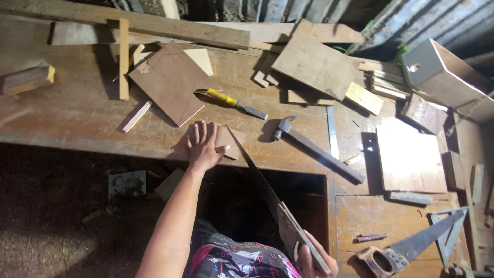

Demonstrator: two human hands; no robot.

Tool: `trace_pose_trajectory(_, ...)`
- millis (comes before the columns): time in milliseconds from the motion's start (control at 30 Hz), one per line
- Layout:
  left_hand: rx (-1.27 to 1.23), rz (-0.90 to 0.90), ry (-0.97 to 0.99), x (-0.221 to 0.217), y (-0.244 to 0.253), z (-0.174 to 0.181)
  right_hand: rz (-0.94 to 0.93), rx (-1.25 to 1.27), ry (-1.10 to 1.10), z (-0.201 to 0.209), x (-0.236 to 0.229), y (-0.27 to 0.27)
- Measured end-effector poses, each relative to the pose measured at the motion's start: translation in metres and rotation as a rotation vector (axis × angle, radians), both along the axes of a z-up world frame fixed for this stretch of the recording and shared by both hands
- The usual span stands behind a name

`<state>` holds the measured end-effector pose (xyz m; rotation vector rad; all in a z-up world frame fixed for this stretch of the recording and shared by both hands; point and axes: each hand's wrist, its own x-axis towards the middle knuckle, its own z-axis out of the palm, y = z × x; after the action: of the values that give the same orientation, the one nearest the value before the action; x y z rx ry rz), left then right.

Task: The person uses a hand saw to cut a small piece of wood on a workbench. After completing the cut, the person uses a hammer to tap the separated piece of wood.

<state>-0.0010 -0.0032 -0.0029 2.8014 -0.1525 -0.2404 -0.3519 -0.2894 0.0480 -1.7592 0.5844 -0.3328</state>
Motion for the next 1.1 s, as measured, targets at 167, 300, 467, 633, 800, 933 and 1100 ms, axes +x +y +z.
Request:
trace_pose_trajectory(167, -0.006, -0.051, -0.122, -0.010, -0.001, -0.005, 0.074, -0.476, -0.399, 0.021, 0.015, -0.028)
trace_pose_trajectory(300, -0.079, -0.147, -0.245, -0.008, -0.021, -0.013, 0.148, -0.678, -0.328, 0.020, 0.053, -0.063)
trace_pose_trajectory(467, -0.248, -0.075, -0.277, -0.012, -0.055, -0.031, 0.333, -1.101, -0.269, -0.003, 0.092, -0.110)
trace_pose_trajectory(633, -0.266, -0.135, -0.301, -0.006, -0.069, -0.037, 0.423, -1.199, -0.147, -0.017, 0.103, -0.140)
trace_pose_trajectory(800, -0.076, -0.060, -0.219, -0.021, -0.094, -0.020, 0.283, -1.180, 0.136, -0.020, 0.093, -0.147)
trace_pose_trajectory(933, -0.007, -0.016, -0.035, -0.041, -0.111, 0.002, 0.280, -1.003, 0.171, -0.028, 0.082, -0.144)
trace_pose_trajectory(1100, -0.081, -0.073, -0.127, -0.047, -0.144, 0.016, 0.112, -0.897, 0.025, -0.053, 0.098, -0.170)
